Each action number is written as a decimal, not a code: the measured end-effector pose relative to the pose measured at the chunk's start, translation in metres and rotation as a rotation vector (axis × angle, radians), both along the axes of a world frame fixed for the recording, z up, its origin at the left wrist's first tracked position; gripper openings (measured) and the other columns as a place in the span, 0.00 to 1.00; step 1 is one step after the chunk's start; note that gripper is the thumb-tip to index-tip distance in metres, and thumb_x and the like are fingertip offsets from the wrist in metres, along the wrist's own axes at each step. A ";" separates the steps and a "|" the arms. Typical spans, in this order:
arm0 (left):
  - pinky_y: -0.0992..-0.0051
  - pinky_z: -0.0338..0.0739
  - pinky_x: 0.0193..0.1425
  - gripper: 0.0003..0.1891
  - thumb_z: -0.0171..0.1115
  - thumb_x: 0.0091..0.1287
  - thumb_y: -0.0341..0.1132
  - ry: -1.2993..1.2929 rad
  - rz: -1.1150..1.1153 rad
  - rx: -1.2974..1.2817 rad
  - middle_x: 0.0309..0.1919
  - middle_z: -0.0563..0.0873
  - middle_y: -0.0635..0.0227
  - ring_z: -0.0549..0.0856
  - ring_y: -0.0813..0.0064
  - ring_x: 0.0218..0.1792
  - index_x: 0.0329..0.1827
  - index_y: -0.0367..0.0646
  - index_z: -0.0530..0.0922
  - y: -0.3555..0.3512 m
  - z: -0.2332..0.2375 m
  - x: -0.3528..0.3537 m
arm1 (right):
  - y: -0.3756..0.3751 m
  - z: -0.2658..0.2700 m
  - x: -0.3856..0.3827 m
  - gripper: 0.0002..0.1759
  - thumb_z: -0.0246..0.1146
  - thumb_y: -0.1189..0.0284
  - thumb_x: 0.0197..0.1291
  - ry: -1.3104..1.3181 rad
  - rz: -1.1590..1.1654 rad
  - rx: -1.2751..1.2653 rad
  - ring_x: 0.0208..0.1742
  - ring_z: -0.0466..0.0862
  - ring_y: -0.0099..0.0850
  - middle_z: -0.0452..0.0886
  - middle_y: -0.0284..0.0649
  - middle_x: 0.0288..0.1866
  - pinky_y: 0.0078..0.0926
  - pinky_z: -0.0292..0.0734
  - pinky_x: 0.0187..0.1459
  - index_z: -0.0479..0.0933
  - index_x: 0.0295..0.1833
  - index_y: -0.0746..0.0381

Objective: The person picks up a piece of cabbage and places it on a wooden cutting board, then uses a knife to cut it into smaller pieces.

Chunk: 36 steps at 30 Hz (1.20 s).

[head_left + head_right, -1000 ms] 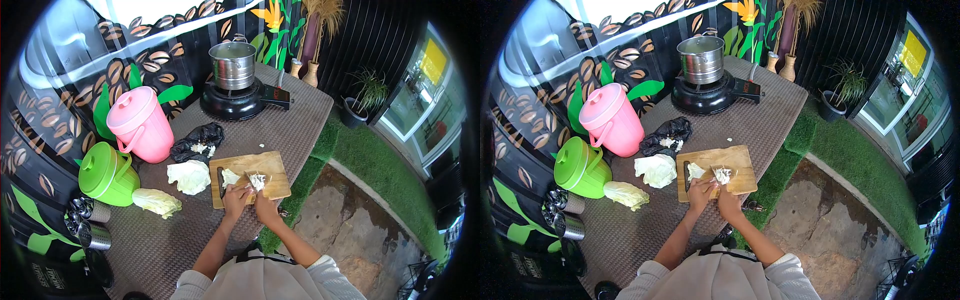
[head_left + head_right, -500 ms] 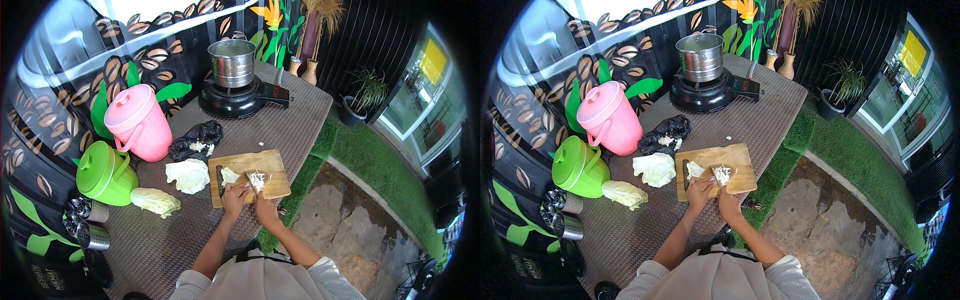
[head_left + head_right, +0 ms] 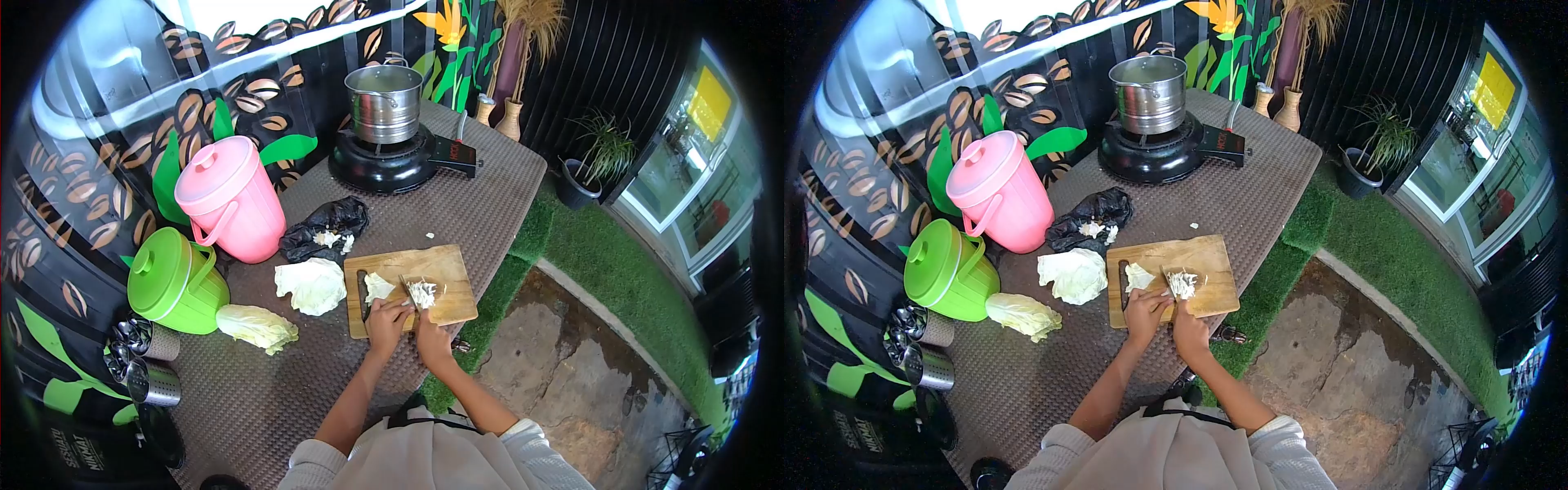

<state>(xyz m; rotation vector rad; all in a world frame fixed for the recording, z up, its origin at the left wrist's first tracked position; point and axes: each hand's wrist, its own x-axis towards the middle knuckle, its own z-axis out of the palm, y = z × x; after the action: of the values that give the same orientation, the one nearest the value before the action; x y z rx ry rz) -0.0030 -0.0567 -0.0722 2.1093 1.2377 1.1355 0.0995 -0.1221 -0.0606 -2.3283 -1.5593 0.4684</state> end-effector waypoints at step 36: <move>0.74 0.76 0.45 0.06 0.68 0.55 0.35 0.023 0.016 0.026 0.40 0.88 0.71 0.79 0.69 0.39 0.33 0.45 0.88 -0.001 0.000 0.000 | -0.005 0.013 -0.001 0.12 0.53 0.71 0.61 0.021 0.018 0.000 0.36 0.85 0.51 0.82 0.55 0.30 0.47 0.81 0.37 0.64 0.47 0.66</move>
<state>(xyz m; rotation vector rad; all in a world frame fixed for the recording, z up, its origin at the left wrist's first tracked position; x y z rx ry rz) -0.0030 -0.0580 -0.0726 2.1407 1.2588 1.1434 0.0988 -0.1274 -0.0478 -2.3036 -1.5715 0.4957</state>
